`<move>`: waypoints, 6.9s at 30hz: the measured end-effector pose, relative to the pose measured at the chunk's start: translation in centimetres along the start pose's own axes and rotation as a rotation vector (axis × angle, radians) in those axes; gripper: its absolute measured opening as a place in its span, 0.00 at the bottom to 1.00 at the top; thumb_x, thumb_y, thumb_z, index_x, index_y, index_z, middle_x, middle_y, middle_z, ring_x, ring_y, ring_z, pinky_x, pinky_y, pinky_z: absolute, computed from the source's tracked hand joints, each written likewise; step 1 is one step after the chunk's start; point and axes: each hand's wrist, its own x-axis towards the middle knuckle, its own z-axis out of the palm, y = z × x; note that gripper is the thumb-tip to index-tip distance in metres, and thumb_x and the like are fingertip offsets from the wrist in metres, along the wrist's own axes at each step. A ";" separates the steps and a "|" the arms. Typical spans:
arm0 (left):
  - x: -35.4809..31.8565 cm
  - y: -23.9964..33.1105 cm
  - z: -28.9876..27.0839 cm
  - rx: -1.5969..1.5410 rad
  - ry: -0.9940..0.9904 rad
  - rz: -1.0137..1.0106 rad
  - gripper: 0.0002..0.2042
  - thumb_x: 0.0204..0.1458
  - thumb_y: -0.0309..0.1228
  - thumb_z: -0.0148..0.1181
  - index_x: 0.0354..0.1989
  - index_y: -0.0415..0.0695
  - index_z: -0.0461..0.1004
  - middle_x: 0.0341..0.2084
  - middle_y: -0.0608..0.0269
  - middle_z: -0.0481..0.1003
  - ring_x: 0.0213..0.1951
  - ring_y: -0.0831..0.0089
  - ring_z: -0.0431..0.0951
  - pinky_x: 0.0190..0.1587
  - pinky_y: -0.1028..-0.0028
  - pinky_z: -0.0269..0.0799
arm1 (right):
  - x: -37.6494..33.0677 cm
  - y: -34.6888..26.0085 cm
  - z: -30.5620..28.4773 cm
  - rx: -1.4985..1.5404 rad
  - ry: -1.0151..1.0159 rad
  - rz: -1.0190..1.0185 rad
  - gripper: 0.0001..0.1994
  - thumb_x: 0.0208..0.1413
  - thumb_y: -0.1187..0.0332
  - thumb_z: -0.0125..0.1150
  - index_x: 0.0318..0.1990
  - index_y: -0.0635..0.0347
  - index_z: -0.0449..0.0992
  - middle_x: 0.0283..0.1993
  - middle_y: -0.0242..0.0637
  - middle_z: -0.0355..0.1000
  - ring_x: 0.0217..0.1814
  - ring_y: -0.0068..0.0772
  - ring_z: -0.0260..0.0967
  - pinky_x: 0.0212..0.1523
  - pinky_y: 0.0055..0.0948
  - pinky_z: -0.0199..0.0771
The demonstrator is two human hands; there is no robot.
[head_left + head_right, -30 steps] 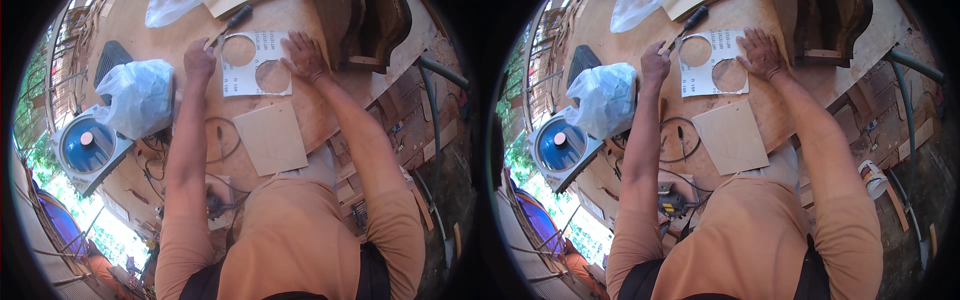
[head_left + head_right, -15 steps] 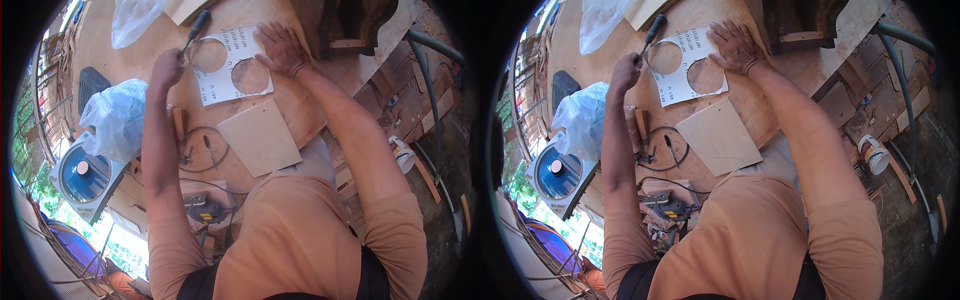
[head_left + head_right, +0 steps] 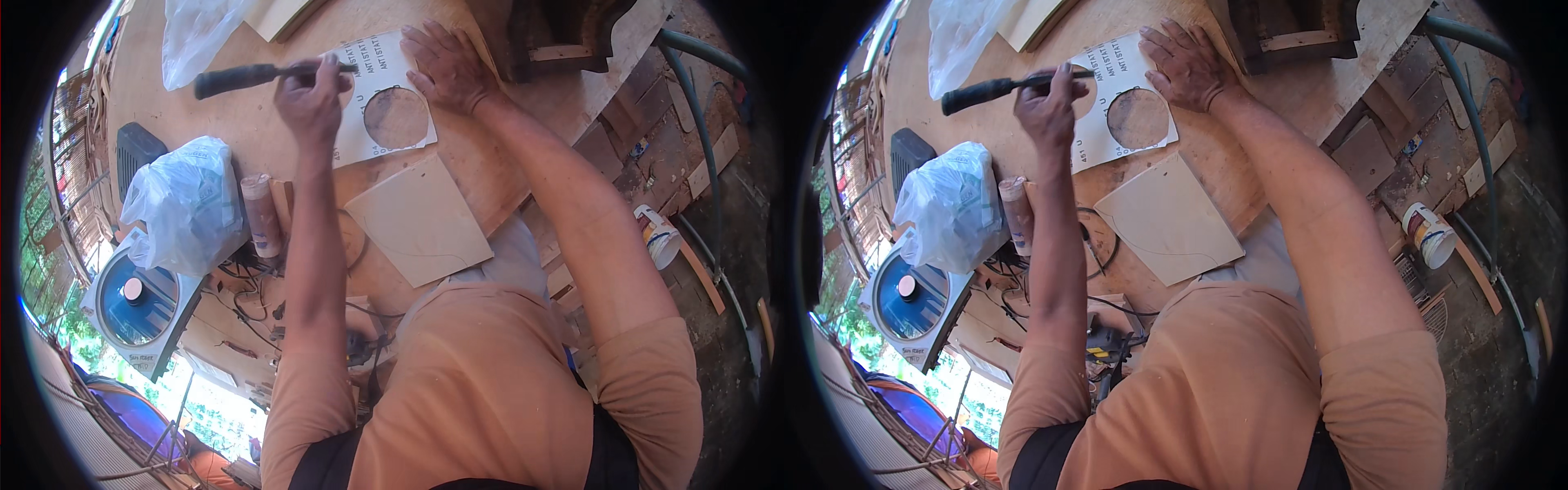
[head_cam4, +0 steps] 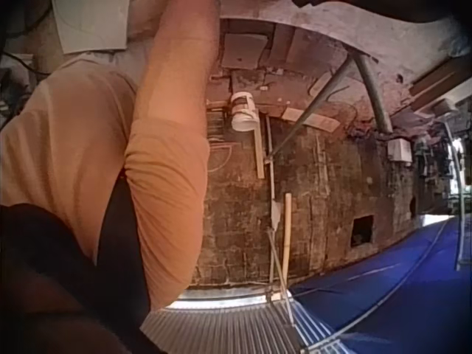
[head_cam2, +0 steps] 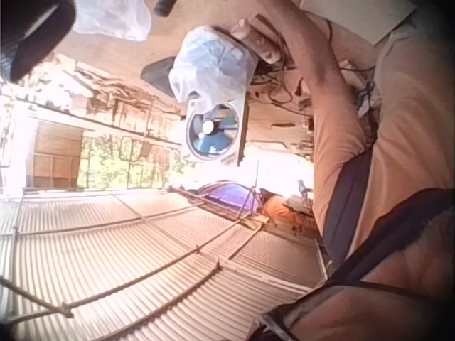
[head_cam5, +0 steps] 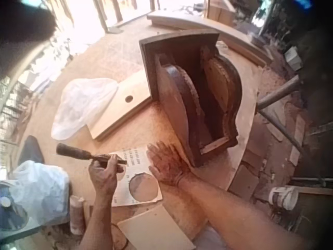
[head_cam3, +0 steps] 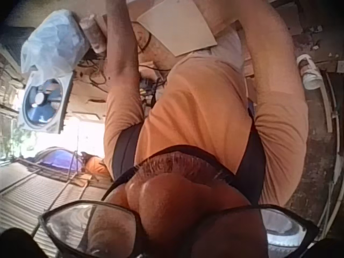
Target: The person untangles the power cord of a jigsaw on a workbench. Then, the person marks and tears a piece of sandpaper and sands a wooden structure by hand.
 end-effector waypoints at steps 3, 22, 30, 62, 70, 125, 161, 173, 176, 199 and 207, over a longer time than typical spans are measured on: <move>0.6 -1.8 3.5 0.080 0.088 0.042 0.09 0.54 0.28 0.58 0.30 0.33 0.71 0.17 0.55 0.76 0.18 0.74 0.77 0.23 0.78 0.75 | 0.0 -0.1 0.0 -0.007 0.016 -0.003 0.23 0.56 0.55 0.50 0.59 0.47 0.65 0.69 0.26 0.53 0.73 0.32 0.42 0.70 0.46 0.36; 3.2 -4.7 6.6 0.403 0.065 0.222 0.11 0.51 0.32 0.58 0.27 0.34 0.72 0.17 0.56 0.77 0.22 0.69 0.79 0.29 0.75 0.74 | -0.2 0.5 0.6 0.034 0.006 0.010 0.24 0.57 0.54 0.48 0.61 0.47 0.64 0.69 0.25 0.53 0.72 0.34 0.43 0.70 0.48 0.36; 3.5 -4.1 7.1 0.536 0.006 0.203 0.14 0.54 0.34 0.56 0.27 0.34 0.76 0.15 0.62 0.76 0.18 0.77 0.76 0.23 0.79 0.70 | -0.2 0.3 0.4 0.031 -0.005 0.017 0.24 0.58 0.54 0.47 0.62 0.46 0.62 0.70 0.25 0.51 0.73 0.34 0.42 0.70 0.48 0.35; 3.3 -4.3 7.5 0.840 -0.002 0.182 0.16 0.52 0.35 0.55 0.19 0.35 0.76 0.12 0.57 0.75 0.17 0.68 0.76 0.26 0.71 0.70 | -0.1 0.0 -0.2 -0.090 0.003 0.018 0.24 0.59 0.57 0.44 0.62 0.51 0.62 0.69 0.29 0.52 0.73 0.37 0.43 0.69 0.51 0.33; 2.2 -4.3 7.5 0.865 0.011 0.216 0.16 0.52 0.35 0.55 0.18 0.35 0.75 0.11 0.56 0.74 0.16 0.68 0.75 0.24 0.72 0.69 | 0.1 0.4 -1.3 -0.020 -0.052 -0.025 0.24 0.59 0.60 0.41 0.62 0.59 0.61 0.68 0.40 0.53 0.73 0.44 0.42 0.70 0.49 0.32; -2.8 -0.5 -11.6 1.064 -0.068 -0.600 0.18 0.53 0.40 0.51 0.31 0.34 0.77 0.30 0.36 0.75 0.38 0.47 0.77 0.43 0.58 0.72 | 1.0 0.0 0.5 -0.176 0.009 -0.168 0.28 0.55 0.54 0.53 0.62 0.51 0.61 0.67 0.34 0.56 0.69 0.41 0.51 0.62 0.51 0.51; -26.1 13.8 -7.6 -0.023 0.460 0.117 0.40 0.54 0.57 0.50 0.60 0.29 0.54 0.53 0.39 0.65 0.55 0.53 0.66 0.57 0.65 0.61 | -4.9 -20.2 -20.2 1.418 -0.413 -0.007 0.13 0.64 0.62 0.49 0.44 0.63 0.70 0.39 0.36 0.72 0.40 0.23 0.69 0.41 0.25 0.73; -28.6 14.3 -7.8 -0.252 0.329 0.186 0.40 0.54 0.67 0.26 0.50 0.37 0.62 0.40 0.47 0.70 0.45 0.59 0.72 0.48 0.66 0.66 | -8.5 -25.8 -18.0 1.091 -0.328 -0.017 0.23 0.66 0.55 0.42 0.56 0.68 0.63 0.56 0.50 0.65 0.52 0.40 0.69 0.49 0.32 0.74; -28.2 14.2 -8.1 -0.248 0.277 0.290 0.41 0.54 0.67 0.20 0.47 0.37 0.63 0.38 0.47 0.69 0.44 0.58 0.71 0.48 0.65 0.66 | -9.5 -27.4 -18.0 0.530 -0.038 -0.431 0.26 0.66 0.53 0.38 0.55 0.71 0.63 0.54 0.52 0.65 0.53 0.41 0.68 0.51 0.34 0.72; -26.3 4.5 -12.3 -0.773 0.282 -0.123 0.14 0.57 0.39 0.55 0.37 0.39 0.77 0.28 0.69 0.75 0.28 0.81 0.71 0.33 0.76 0.68 | -4.2 -27.3 -11.8 0.990 -0.978 -0.275 0.13 0.64 0.67 0.48 0.46 0.68 0.74 0.39 0.36 0.74 0.40 0.25 0.69 0.45 0.25 0.69; -25.3 -0.7 -14.3 -0.500 0.382 -0.411 0.12 0.51 0.35 0.64 0.36 0.37 0.76 0.27 0.68 0.76 0.30 0.82 0.72 0.33 0.80 0.67 | 0.5 -25.4 -6.7 0.647 -0.537 -0.232 0.09 0.55 0.70 0.58 0.39 0.67 0.76 0.34 0.44 0.75 0.36 0.32 0.73 0.39 0.30 0.72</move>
